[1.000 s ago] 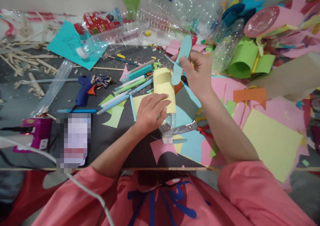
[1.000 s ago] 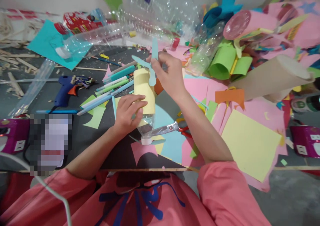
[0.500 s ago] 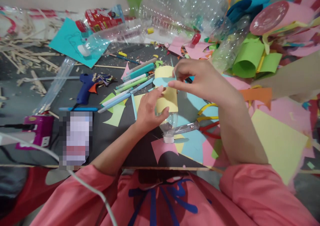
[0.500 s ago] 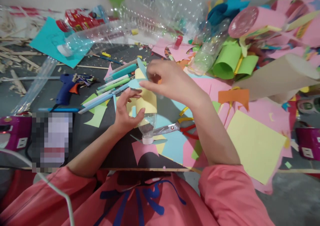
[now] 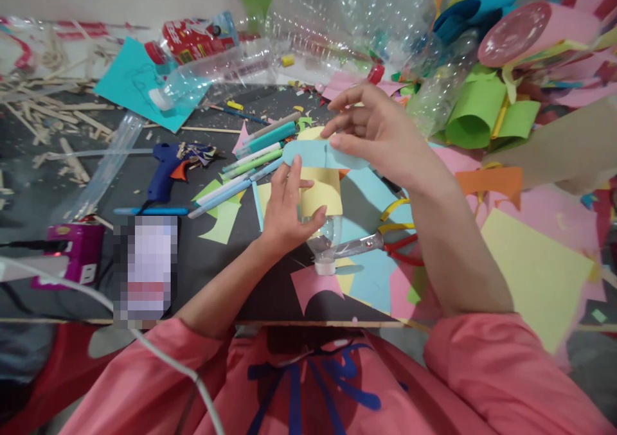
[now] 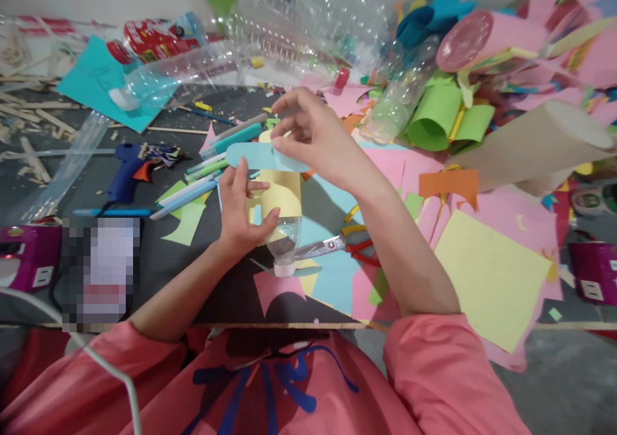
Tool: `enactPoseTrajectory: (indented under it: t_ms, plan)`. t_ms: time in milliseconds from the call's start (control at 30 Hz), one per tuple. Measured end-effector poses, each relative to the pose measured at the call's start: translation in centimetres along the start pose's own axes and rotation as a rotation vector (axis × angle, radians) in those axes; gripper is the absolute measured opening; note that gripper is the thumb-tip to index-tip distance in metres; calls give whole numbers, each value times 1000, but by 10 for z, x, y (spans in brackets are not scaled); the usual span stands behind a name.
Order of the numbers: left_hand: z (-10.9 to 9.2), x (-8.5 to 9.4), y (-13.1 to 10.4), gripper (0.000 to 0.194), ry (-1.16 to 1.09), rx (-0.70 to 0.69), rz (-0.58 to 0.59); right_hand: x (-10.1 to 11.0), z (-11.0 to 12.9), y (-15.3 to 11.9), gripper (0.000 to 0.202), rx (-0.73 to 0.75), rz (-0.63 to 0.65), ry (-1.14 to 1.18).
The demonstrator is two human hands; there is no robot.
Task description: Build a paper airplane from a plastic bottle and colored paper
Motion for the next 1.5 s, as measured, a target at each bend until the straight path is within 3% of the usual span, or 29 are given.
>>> enactPoseTrajectory:
  t_ms: [267,633,833,1033,1133,1333,1500]
  plan:
    - [-1,-1,0,79,-9,-4,16,-4,-3,-3,27,-15,129,106]
    - [-5,0,0,77,-140,-148,-15,-3,24,-3,8,8,106,14]
    - [-8,-1,2,70,-105,-129,72,-3,41,-10,17,118,102,-150]
    - [-12,2,5,70,-51,-180,9,2,40,-14,32,179,176,-194]
    - [-14,3,6,69,-13,-198,-11,11,43,-13,32,204,124,-219]
    - [-13,3,5,71,47,-192,-20,29,62,-20,5,231,-166,-448]
    - [-9,-1,2,75,39,-115,74,3,76,-27,13,433,-79,-699]
Point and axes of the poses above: each hand's wrist, its own y-axis towards the middle knuckle, its own x-axis out of the back of the hand, z = x × y, the point moved 7 cm from there along y, towards the middle knuckle, and after that the axes turned 15 degrees about -y, right-handed, at the moved point
